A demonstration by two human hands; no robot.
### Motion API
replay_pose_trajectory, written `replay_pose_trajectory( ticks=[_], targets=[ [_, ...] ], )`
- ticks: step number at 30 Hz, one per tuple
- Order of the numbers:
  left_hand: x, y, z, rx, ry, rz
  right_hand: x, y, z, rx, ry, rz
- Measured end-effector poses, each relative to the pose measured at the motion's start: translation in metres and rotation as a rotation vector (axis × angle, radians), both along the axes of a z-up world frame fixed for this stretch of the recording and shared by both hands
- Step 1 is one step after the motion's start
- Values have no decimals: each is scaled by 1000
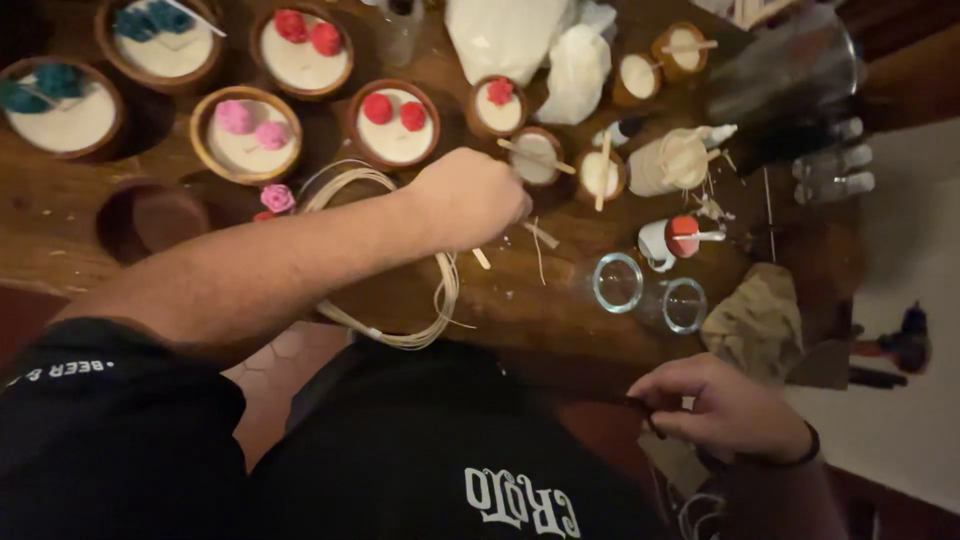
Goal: Preparing and assembling candle wicks with wooden supports using pliers
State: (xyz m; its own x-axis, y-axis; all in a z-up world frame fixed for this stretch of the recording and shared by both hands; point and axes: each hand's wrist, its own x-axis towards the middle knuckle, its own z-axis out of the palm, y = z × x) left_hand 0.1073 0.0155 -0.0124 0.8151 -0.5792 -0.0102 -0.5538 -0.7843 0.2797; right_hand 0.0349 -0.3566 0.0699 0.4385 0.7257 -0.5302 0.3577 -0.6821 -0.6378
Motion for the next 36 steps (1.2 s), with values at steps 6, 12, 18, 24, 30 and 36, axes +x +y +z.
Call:
replay_pose_trajectory(
  ticks=[6,12,18,24,30,36],
  targets=[
    [7,-42,-48,145,-164,-279,-11,-30,-16,2,8,-54],
    [14,-60,-64,156,-213,-311,-10,-60,-33,-14,30,-101],
    [12,-58,-59,194,-145,-255,-2,-76,-44,18,-19,-53],
    [-17,-32,-26,84,-131,-204,-13,-66,-63,237,-91,-145],
    [-75,-3,-17,-71,-208,-257,-32,15,-83,418,-49,-511],
    [-101,17,-49,-137,-382,-292,-38,93,-117,580,56,-601]
  ],
)
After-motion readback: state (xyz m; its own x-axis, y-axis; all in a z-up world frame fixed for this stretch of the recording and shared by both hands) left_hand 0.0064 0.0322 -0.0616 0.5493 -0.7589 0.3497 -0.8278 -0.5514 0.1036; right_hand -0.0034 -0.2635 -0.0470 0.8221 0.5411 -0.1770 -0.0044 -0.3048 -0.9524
